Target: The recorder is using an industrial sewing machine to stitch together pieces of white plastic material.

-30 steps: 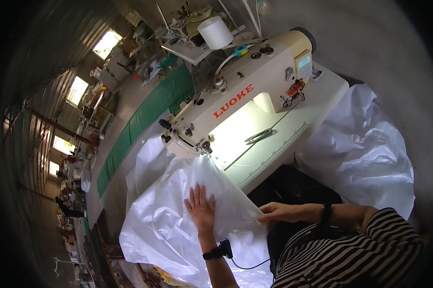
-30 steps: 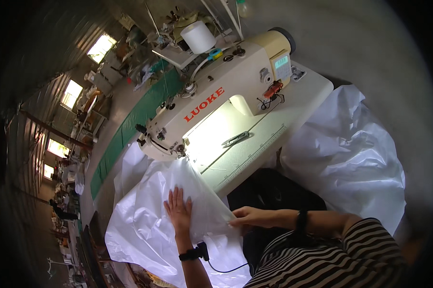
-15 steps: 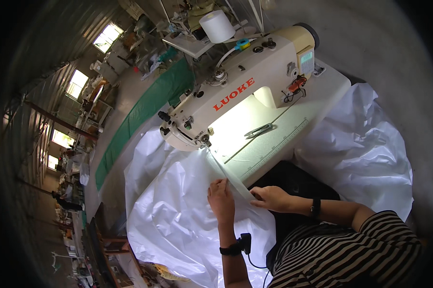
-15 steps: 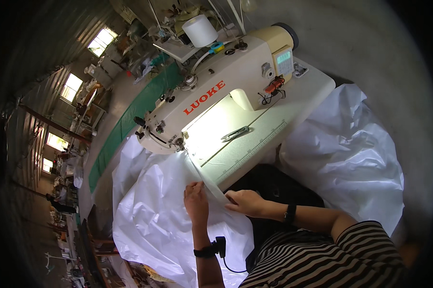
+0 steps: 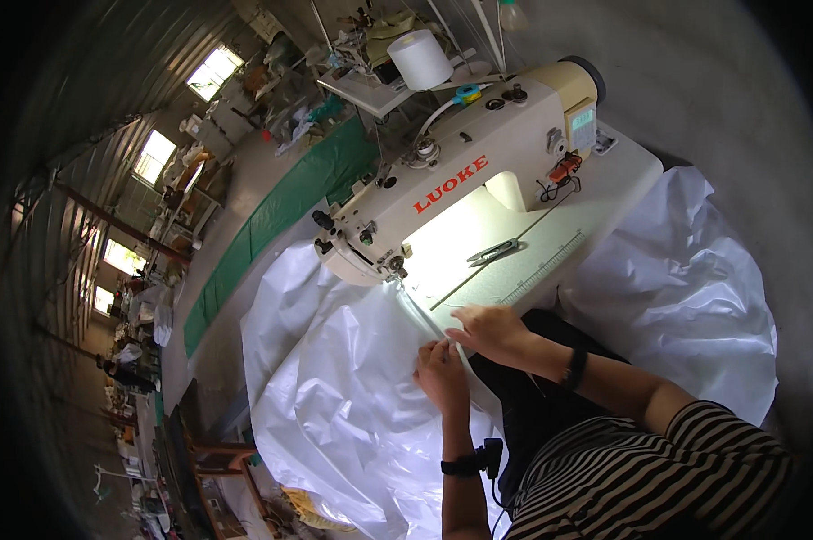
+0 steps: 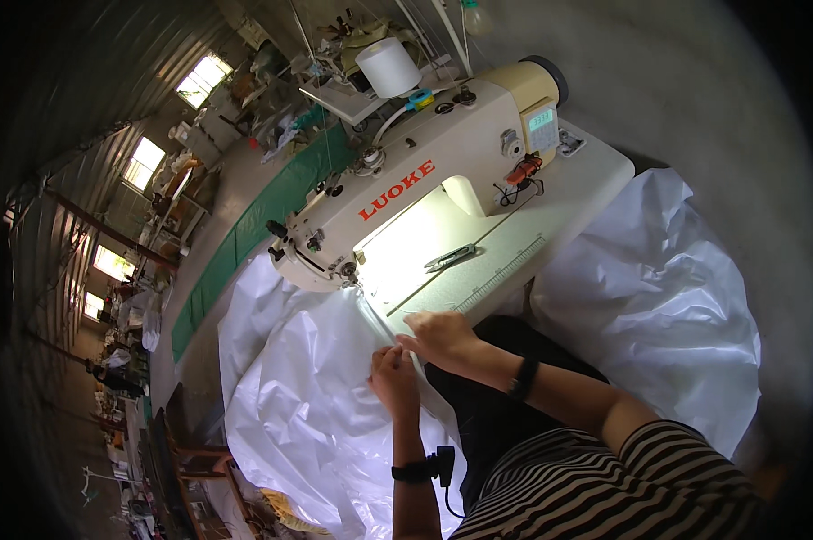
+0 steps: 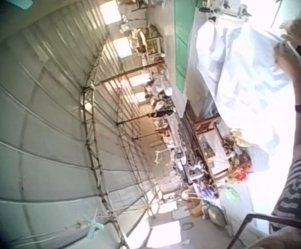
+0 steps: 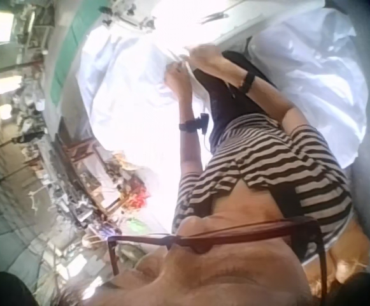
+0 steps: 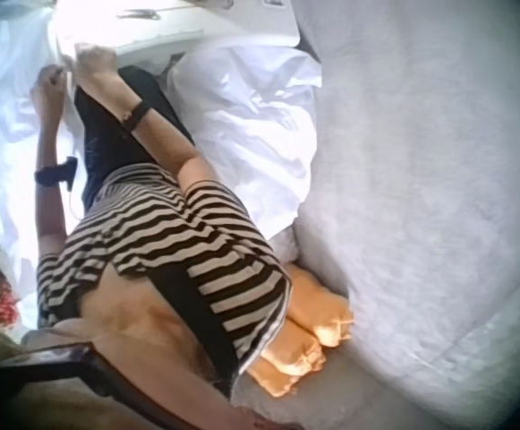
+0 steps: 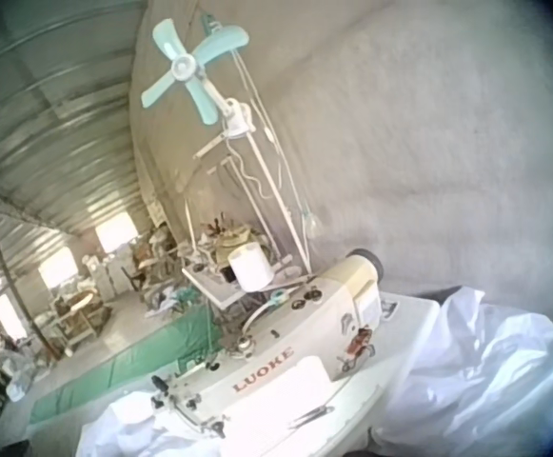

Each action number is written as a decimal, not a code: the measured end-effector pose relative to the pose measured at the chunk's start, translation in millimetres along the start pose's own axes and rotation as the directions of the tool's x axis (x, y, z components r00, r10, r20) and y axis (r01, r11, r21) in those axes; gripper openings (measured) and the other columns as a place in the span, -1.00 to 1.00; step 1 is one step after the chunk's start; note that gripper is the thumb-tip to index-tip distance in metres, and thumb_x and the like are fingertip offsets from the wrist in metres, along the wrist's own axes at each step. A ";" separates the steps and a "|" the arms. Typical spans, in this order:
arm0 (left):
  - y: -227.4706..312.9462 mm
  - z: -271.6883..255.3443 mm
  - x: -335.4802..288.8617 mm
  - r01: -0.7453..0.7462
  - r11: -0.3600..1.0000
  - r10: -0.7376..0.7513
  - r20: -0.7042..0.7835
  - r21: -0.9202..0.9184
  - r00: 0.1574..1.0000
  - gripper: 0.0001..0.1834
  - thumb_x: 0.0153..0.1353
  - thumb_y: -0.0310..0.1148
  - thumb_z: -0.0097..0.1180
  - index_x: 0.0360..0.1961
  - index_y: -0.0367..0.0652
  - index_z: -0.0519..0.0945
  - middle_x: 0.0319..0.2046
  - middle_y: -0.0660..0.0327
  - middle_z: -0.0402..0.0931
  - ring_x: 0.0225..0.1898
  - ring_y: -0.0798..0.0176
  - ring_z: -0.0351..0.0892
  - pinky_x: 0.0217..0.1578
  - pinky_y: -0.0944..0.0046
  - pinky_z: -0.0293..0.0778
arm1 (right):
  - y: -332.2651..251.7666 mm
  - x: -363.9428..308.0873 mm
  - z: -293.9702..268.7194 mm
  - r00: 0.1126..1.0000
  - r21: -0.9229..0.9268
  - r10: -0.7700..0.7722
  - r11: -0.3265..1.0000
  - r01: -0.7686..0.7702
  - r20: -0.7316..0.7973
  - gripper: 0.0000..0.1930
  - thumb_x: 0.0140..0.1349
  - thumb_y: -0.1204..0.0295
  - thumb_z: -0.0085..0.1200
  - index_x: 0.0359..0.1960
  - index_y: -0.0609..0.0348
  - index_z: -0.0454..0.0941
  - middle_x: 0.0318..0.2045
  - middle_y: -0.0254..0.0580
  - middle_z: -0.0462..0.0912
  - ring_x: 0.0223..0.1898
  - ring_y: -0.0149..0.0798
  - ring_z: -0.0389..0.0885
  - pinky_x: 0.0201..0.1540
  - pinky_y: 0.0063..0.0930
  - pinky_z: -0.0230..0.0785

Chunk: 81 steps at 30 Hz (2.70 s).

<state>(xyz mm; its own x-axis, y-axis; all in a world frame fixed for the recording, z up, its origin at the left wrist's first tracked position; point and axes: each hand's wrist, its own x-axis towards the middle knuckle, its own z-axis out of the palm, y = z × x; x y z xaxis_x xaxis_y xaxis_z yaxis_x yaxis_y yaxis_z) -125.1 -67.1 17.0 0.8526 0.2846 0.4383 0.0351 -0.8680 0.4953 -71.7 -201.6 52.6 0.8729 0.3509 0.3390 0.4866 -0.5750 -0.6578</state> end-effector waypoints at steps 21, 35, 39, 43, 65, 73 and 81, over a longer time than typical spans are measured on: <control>-122.9 -76.5 34.5 -0.063 0.960 -0.010 0.256 0.273 0.967 -0.46 0.20 -0.19 0.17 0.21 -0.03 0.45 0.35 0.08 0.23 0.28 -0.04 0.28 0.25 -0.33 0.05 | -21.8 34.9 92.0 0.972 -0.678 0.000 0.716 0.165 0.237 -0.52 0.23 0.44 -0.02 0.21 0.28 0.42 -0.70 -0.48 0.54 -0.71 -0.40 0.54 -0.73 -0.47 0.26; -89.8 -56.2 85.7 -0.160 0.883 0.141 0.076 0.441 0.987 -0.65 -0.02 -0.41 0.07 -0.14 -0.10 0.62 -0.11 0.18 0.65 -0.15 0.02 0.62 -0.15 -0.05 0.46 | -12.5 50.7 100.0 0.976 -0.566 -0.007 0.814 0.132 0.217 -0.52 0.24 0.47 -0.08 0.21 0.40 0.38 -0.70 -0.35 0.57 -0.73 -0.32 0.55 -0.77 -0.39 0.26; -53.1 -30.2 76.5 -0.451 0.889 0.445 0.076 0.079 0.892 -0.60 0.00 -0.42 0.09 -0.06 -0.20 0.59 -0.17 0.07 0.66 -0.09 -0.01 0.60 -0.08 0.04 0.47 | -15.4 52.5 91.4 0.970 -0.498 -0.025 0.855 0.145 0.241 -0.57 0.26 0.48 -0.09 0.14 0.46 0.40 -0.65 -0.21 0.61 -0.66 -0.23 0.63 -0.72 -0.33 0.36; -49.6 -0.8 79.9 -0.388 0.917 0.397 0.118 -0.093 0.910 -0.65 0.09 -0.45 0.12 -0.04 -0.18 0.60 -0.10 0.08 0.64 -0.11 -0.05 0.59 -0.02 0.05 0.47 | -16.5 57.8 85.9 0.954 -0.433 -0.005 0.891 0.140 0.299 -0.71 0.28 0.46 -0.07 -0.05 0.40 0.52 -0.55 -0.09 0.68 -0.55 -0.16 0.70 -0.65 -0.33 0.44; -57.6 10.0 76.5 -0.439 0.888 0.424 0.127 0.138 0.897 -0.70 0.19 -0.45 0.04 -0.05 -0.08 0.63 0.00 0.21 0.62 0.05 0.04 0.51 0.10 0.04 0.36 | 3.4 51.0 -43.0 0.932 -0.085 -0.350 0.936 0.342 -0.094 -0.81 0.27 0.24 0.06 -0.26 0.06 0.58 -0.53 -0.25 0.59 -0.52 -0.16 0.66 -0.51 -0.31 0.51; -55.4 8.5 73.6 -0.437 0.891 0.427 0.103 0.121 0.898 -0.71 0.18 -0.49 0.03 -0.08 -0.08 0.65 0.01 0.23 0.62 0.05 0.05 0.51 0.10 0.06 0.36 | 38.5 126.5 -197.8 0.812 -0.442 -0.384 0.879 0.177 -0.439 -0.65 0.12 0.49 0.09 -0.01 0.02 0.50 -0.16 -0.37 0.51 -0.33 -0.26 0.62 -0.42 -0.37 0.52; -47.5 7.3 75.6 -0.427 0.894 0.420 0.077 0.137 0.904 -0.76 0.22 -0.44 0.06 -0.13 -0.06 0.68 -0.04 0.25 0.65 0.01 0.08 0.55 0.05 0.09 0.39 | 61.3 151.4 -191.3 0.828 -0.488 -0.378 0.860 0.148 -0.415 -0.72 0.12 0.50 0.10 -0.09 0.08 0.54 -0.11 -0.37 0.52 -0.31 -0.27 0.63 -0.36 -0.36 0.53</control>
<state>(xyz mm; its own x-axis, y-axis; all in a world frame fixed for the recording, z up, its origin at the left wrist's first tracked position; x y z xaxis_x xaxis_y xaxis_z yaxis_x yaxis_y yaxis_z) -58.5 -7.3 21.1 0.8257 -0.1382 0.5469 -0.2610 -0.9531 0.1533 97.1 -325.2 192.3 0.5536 0.2011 0.8082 0.5651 -0.8035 -0.1871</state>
